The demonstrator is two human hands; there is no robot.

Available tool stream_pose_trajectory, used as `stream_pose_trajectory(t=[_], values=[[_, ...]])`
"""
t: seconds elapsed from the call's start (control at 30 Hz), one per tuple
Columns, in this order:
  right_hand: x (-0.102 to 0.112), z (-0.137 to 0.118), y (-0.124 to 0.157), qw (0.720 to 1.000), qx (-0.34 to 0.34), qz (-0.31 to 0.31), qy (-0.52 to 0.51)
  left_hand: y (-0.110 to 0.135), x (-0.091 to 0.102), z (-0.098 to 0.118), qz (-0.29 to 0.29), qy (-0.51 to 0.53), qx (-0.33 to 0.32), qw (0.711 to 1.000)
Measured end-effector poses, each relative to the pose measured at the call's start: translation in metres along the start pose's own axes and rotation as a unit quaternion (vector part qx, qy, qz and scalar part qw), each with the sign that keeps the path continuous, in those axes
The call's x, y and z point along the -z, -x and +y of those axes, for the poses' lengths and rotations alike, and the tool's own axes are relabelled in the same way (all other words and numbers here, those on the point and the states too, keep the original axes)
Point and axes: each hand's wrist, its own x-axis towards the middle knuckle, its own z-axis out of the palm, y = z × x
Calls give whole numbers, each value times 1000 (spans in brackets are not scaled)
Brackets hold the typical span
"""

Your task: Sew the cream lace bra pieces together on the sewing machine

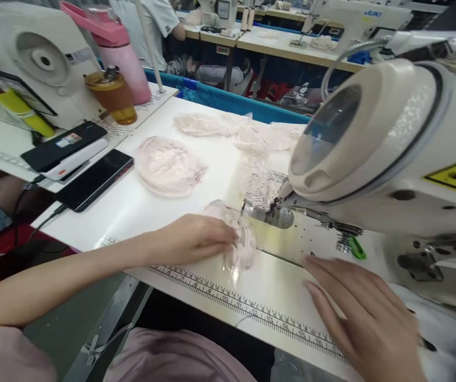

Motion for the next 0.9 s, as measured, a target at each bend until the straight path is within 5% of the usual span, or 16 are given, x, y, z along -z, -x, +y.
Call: stream_pose_trajectory(t=[0.07, 0.13, 0.23, 0.37, 0.5, 0.7, 0.9], values=[[-10, -4, -22, 999, 36, -11, 23, -8, -13, 9, -34, -4, -73, 997], [-21, -4, -38, 997, 61, -33, 20, -15, -24, 15, 2, -59, -99, 993], [-39, 0, -53, 992, 125, -25, -9, -19, -36, 18, 78, -213, -63, 972], [-59, 7, -64, 983, 181, -28, 20, -20, -41, 14, 64, -333, -70, 938], [-66, 17, -64, 989, 142, -20, 32, -27, -39, 8, 13, -324, -127, 938], [-60, 23, -49, 993, 69, -59, 79, -44, -50, 4, 67, -396, -71, 913], [-49, 20, -47, 981, 41, -101, 162, -53, -59, 1, 39, -430, -126, 893]])
